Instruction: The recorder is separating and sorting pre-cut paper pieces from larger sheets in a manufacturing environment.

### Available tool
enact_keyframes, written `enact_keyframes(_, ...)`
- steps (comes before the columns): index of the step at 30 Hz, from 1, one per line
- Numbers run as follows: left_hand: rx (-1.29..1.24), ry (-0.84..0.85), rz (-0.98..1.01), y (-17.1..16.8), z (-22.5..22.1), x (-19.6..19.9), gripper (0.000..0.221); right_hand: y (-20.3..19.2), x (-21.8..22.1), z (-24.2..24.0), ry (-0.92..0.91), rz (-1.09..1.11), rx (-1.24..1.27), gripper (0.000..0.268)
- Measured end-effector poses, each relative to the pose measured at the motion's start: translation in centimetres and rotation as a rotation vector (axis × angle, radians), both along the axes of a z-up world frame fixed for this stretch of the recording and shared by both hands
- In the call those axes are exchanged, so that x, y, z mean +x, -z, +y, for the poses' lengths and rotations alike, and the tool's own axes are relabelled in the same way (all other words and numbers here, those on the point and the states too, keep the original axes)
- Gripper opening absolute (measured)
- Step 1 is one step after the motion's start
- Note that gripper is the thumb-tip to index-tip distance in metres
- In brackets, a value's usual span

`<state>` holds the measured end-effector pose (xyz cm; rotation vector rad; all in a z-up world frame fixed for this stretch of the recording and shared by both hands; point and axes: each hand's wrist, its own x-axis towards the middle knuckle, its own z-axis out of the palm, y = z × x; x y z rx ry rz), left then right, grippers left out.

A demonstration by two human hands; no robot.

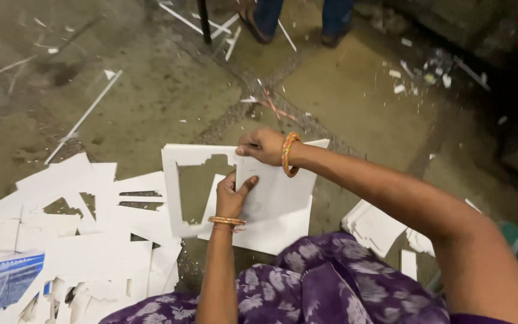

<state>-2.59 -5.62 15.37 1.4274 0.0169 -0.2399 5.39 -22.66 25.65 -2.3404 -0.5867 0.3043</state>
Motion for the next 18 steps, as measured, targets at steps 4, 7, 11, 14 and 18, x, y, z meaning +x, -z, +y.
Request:
enact_keyframes(4, 0.011, 0.079, -0.034, -2.0, 1.9, -0.6, 0.041, -2.2, -1.0, 4.5, -0.056, -0.054, -0.175, 0.031)
enact_keyframes(7, 0.01, -0.108, -0.093, -2.3, 1.7, -1.6, 0.048, 0.2, -0.8, 5.4, 0.031, -0.049, -0.299, 0.033)
enact_keyframes(11, 0.072, -0.038, -0.059, -1.2, 1.0, -2.0, 0.04, 4.4, -0.2, 2.5, 0.159, 0.073, -0.082, 0.038)
enact_keyframes(14, 0.117, 0.07, -0.088, 0.1, -0.1, -2.3, 0.037, 6.1, -1.4, -0.3, 0.252, 0.227, 0.017, 0.041)
enact_keyframes(18, 0.129, 0.179, -0.115, 1.1, -2.0, -3.5, 0.037, 8.9, -2.0, -3.8, 0.347, 0.424, 0.071, 0.043)
